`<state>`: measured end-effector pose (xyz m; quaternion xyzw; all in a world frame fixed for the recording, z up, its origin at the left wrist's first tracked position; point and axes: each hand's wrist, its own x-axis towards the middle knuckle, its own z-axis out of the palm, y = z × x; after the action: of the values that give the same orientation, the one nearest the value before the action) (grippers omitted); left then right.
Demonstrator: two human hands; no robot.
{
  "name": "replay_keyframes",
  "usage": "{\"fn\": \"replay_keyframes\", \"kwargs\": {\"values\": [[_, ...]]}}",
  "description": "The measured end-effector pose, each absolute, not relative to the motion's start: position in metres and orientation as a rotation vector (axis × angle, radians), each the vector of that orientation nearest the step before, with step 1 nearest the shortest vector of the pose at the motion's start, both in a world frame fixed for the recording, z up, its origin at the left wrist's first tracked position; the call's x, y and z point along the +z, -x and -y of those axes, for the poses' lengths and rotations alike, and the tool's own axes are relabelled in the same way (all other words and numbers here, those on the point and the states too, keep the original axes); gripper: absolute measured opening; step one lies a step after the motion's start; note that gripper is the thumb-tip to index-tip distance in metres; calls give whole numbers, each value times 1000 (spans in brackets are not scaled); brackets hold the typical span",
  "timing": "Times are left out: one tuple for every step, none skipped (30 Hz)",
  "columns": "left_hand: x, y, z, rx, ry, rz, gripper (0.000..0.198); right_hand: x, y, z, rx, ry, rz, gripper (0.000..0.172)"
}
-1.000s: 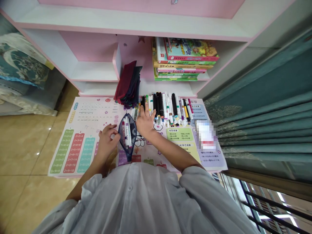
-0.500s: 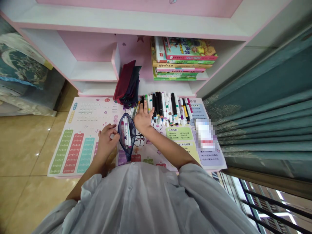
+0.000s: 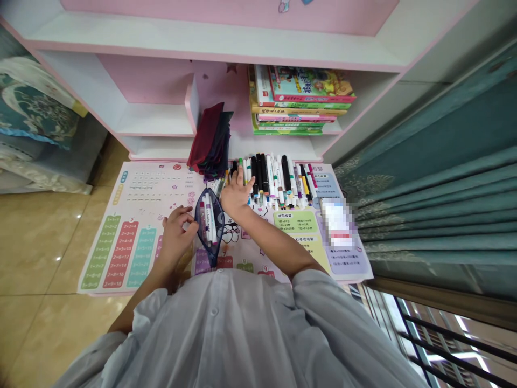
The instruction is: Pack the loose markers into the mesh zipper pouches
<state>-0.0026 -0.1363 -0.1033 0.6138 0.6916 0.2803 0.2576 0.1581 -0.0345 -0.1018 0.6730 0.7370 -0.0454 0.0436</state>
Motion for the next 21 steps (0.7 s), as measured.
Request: {"fn": "replay_keyframes", "kwargs": {"values": [[-103,2,136,755,-1664,-1877,11,-101,-159,36,-146,-2074,-2283,62],[-103,2,136,752,-1663,-1878,11,-100,-161,37,-150,-2094,-2315,61],[-102,2,136,749,-1662,-1876,11,-98,-163,39,-148,-2122,-2343,58],[-102,2,136,747,-1660,-1876,10,-96,-165,40,-142,-2153,-2366,52],[-101,2,136,747,-1656,-1877,10,-93,-168,42,-136,-2189,-2384,46],[-100,2,136,748,-1652,-1881,10,-89,-172,45,-130,-2229,-2396,40],[-99,2,136,749,-1648,-1885,11,-85,-176,49,-124,-2274,-2406,35],[-99,2,136,747,-1646,-1887,11,-80,-180,54,-130,-2321,-2417,30],[-98,2,135,744,-1645,-1890,11,-74,-183,61,-143,-2369,-2429,26],[-98,2,135,739,-1645,-1891,11,-69,-186,69,-176,-2416,-2447,21],[-97,2,135,732,-1649,-1891,11,-65,-188,79,-247,-2444,-2470,16],[-97,2,135,729,-1653,-1892,11,-62,-190,89,-328,-2425,-2532,14],[-96,2,135,727,-1658,-1892,11,-61,-190,100,-410,-2378,-2607,14],[-96,2,135,727,-1663,-1893,10,-61,-189,110,-482,-2315,-2679,13],[-96,2,135,728,-1669,-1895,10,-62,-187,119,-534,-2243,-2738,13],[-96,2,135,730,-1675,-1899,10,-64,-184,126,-570,-2185,-2764,12],[-96,2,135,732,-1682,-1903,10,-66,-180,132,-593,-2145,-2772,11],[-97,1,135,730,-1688,-1907,10,-69,-176,136,-605,-2118,-2762,10],[-97,1,134,727,-1695,-1912,11,-71,-172,138,-608,-2103,-2742,9],[-98,1,134,723,-1702,-1918,12,-73,-168,138,-606,-2091,-2722,9],[-98,1,134,714,-1710,-1924,13,-74,-164,137,-601,-2077,-2706,9]]}}
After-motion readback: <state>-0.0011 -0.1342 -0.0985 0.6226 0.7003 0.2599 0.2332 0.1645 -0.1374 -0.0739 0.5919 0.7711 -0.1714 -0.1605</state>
